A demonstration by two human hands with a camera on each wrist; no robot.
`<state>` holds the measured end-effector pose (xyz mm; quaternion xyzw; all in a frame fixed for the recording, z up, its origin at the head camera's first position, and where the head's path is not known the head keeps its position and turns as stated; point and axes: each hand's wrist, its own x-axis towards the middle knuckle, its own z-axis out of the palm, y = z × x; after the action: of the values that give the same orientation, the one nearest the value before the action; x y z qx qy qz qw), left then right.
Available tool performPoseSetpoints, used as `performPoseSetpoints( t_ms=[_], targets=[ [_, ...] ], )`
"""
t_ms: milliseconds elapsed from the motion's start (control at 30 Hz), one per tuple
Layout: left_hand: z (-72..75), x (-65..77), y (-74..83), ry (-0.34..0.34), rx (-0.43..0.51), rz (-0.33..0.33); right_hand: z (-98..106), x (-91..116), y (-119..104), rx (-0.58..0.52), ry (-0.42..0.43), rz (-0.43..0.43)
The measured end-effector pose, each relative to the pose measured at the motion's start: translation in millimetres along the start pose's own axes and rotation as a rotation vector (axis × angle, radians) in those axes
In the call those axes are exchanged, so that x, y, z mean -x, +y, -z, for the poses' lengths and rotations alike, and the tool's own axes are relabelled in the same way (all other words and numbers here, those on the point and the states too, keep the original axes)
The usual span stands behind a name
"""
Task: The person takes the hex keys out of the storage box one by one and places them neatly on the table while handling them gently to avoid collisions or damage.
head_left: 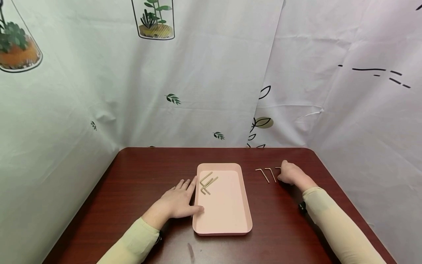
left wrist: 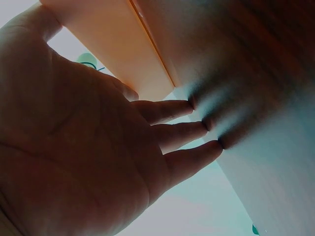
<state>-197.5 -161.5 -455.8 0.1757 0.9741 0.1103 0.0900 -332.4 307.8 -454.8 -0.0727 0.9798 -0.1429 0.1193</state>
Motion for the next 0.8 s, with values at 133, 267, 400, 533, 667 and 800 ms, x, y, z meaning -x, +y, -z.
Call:
performPoseSetpoints(
  t_ms=[133, 267, 400, 533, 667, 800],
  targets=[
    [-0.4, -0.2, -0.5, -0.001, 0.000, 0.003, -4.5, -11.2, 10.1, 0.005, -0.004, 0.009],
    [-0.5, -0.2, -0.6, -0.001, 0.000, 0.002, -21.4, -40.7, 39.8, -0.007, -0.033, -0.006],
    [-0.2, -0.3, -0.2, -0.002, 0.000, -0.001, -29.4, -48.4, 49.5, -0.005, -0.014, -0.010],
    [0.1, -0.4, -0.1, -0.003, -0.002, -0.001, -20.1, -34.7, 35.2, 0.029, 0.020, -0.010],
    [0.1, -0.4, -0.1, -0.005, -0.002, 0.001, -19.3, -39.2, 37.2, 0.087, 0.073, 0.006],
    [0.1, -0.4, 0.2, -0.006, 0.001, 0.005, -22.5, -42.0, 35.2, 0.106, 0.129, 0.041]
  ],
)
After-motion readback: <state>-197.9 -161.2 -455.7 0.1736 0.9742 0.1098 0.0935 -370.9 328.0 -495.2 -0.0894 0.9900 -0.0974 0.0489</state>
